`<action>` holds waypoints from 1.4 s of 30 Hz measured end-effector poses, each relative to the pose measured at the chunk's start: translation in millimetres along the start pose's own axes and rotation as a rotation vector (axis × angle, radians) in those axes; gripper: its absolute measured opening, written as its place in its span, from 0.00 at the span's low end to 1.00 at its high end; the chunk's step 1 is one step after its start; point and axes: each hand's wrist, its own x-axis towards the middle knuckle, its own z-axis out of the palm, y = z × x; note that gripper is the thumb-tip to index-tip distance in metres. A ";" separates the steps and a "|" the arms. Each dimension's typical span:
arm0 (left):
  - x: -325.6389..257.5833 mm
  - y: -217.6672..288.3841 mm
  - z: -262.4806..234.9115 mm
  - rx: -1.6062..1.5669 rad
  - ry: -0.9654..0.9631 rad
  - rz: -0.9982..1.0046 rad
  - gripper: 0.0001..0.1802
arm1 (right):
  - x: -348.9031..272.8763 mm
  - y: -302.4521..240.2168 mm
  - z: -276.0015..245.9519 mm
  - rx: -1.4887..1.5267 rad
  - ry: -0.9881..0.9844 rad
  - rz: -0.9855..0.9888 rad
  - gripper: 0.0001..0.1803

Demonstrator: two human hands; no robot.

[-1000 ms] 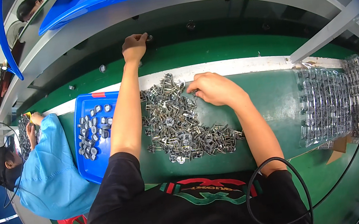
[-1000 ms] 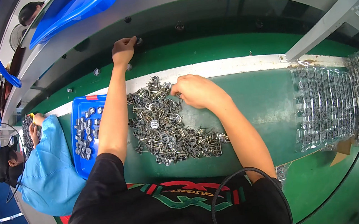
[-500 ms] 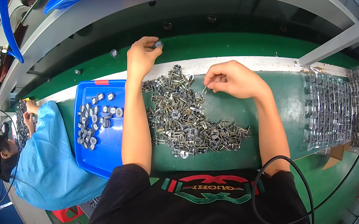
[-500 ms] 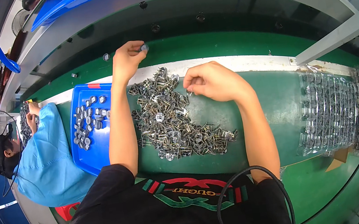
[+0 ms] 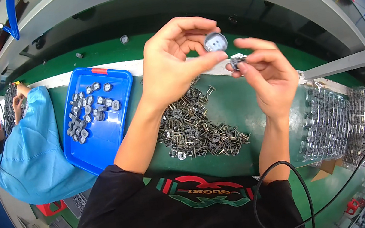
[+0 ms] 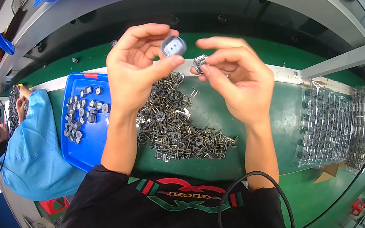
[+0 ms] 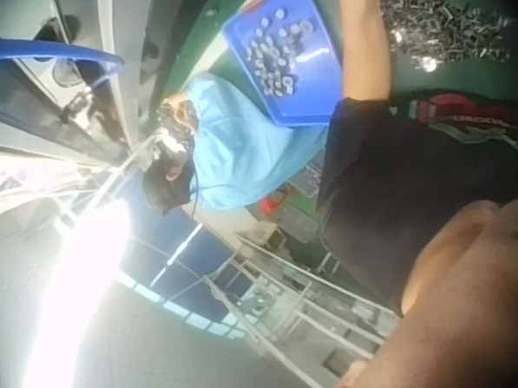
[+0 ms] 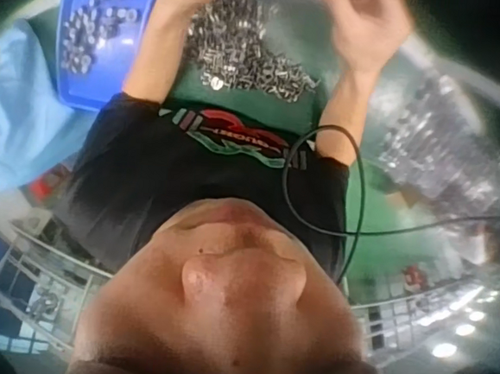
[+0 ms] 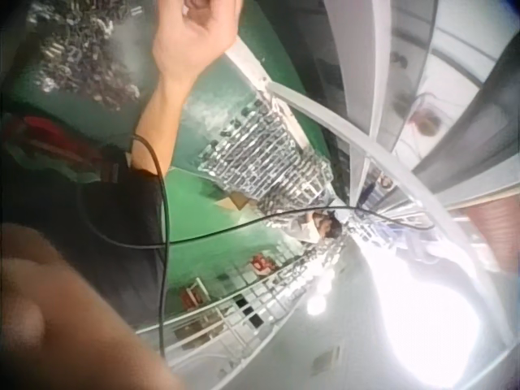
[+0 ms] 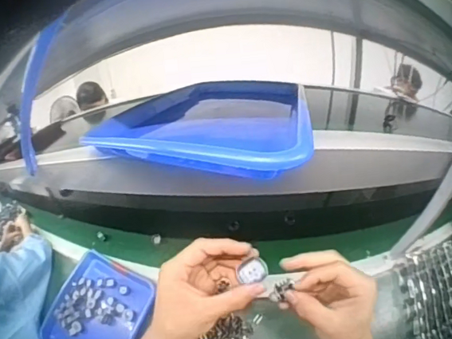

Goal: Manually assembling small electronic parts on a production line.

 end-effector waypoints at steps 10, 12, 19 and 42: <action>-13.7 15.1 16.1 0.216 -0.224 0.122 0.31 | -0.9 -23.7 -3.4 -0.504 0.043 -0.482 0.12; -15.6 15.1 18.4 0.201 -0.230 0.106 0.31 | -4.9 -26.1 1.8 -0.451 0.054 -0.426 0.11; -19.5 15.1 23.9 0.216 -0.227 0.133 0.29 | -5.4 -30.1 9.2 -0.411 0.070 -0.345 0.09; 27.7 -58.2 -26.6 0.453 0.094 -0.237 0.17 | 4.8 39.0 -9.5 -0.619 -0.100 0.027 0.14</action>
